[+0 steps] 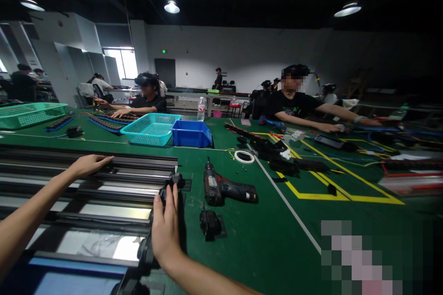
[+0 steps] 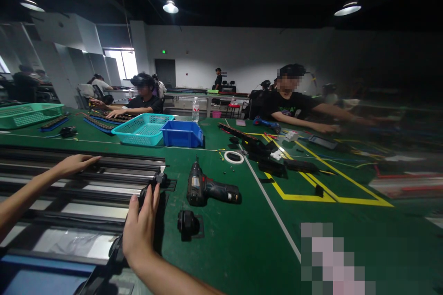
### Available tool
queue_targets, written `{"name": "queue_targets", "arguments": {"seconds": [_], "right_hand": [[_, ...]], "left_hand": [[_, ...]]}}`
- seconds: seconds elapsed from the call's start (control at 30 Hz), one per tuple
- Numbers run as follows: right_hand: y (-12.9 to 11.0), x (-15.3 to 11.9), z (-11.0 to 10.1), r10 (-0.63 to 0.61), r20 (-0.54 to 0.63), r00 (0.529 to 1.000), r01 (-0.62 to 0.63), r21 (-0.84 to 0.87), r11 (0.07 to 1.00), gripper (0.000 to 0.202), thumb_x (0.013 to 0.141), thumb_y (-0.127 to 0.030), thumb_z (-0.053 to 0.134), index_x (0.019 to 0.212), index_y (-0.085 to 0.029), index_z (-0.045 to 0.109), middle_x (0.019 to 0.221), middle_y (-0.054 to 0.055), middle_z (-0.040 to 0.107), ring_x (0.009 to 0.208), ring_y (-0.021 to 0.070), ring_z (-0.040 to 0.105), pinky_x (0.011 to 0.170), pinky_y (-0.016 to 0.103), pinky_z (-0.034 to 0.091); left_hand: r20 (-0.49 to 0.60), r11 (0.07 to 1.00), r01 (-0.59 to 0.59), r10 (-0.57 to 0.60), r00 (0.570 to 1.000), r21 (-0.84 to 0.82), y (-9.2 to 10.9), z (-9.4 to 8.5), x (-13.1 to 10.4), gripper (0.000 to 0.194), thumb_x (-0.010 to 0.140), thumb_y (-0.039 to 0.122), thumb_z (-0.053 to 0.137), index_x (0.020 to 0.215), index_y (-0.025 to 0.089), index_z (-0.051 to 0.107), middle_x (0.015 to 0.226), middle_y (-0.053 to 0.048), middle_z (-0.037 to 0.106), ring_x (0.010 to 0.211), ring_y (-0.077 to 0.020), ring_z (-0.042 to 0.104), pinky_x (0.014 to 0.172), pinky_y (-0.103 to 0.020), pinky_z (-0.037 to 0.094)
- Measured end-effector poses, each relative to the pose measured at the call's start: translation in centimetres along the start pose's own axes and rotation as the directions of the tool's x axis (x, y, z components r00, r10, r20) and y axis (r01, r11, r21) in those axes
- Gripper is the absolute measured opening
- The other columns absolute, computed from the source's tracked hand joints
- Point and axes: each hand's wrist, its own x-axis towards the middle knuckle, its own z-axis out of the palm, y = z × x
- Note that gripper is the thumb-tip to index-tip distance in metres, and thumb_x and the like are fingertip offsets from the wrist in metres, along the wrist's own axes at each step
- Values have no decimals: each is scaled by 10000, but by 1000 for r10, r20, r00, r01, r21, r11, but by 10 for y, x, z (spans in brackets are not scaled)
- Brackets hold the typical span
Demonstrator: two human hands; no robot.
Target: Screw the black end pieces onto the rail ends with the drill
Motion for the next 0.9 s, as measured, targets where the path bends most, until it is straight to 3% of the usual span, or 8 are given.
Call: {"name": "queue_targets", "arguments": {"seconds": [0.5, 0.7, 0.83, 0.9], "right_hand": [[2, 0, 12, 8, -19, 1000, -7, 23, 1000, 626, 907, -546, 357, 1428, -203, 301, 1548, 34, 93, 1427, 210, 84, 1173, 415, 112], [-5, 5, 0, 33, 17, 999, -34, 45, 998, 621, 909, -547, 342, 1428, -208, 303, 1534, 36, 172, 1420, 200, 138, 1171, 412, 130], [-13, 26, -13, -27, -93, 995, 27, 4, 1000, 630, 914, -526, 337, 1431, -168, 292, 1521, 50, 221, 1413, 174, 168, 1174, 368, 124], [-13, 36, -16, 10, -112, 994, -13, -31, 999, 665, 912, -522, 337, 1433, -114, 275, 1517, 91, 220, 1414, 193, 167, 1173, 378, 119]], "left_hand": [[44, 999, 38, -38, 998, -1, 4, -2, -1, 874, 738, 816, 276, 1246, 182, 597, 1028, -74, 685, 909, -262, 579, 757, -267, 379], [-11, 998, 53, -53, 999, 31, 3, 0, -2, 880, 751, 803, 263, 1249, 157, 596, 1041, -102, 687, 934, -282, 590, 779, -288, 394], [-33, 998, 50, -48, 998, 42, 1, 3, -2, 851, 754, 793, 276, 1229, 171, 612, 1145, -110, 657, 999, -302, 578, 808, -295, 399], [-45, 999, 37, -36, 998, 33, -1, 4, -1, 834, 757, 784, 290, 1216, 171, 621, 1166, -111, 648, 1014, -304, 574, 816, -294, 398]]}}
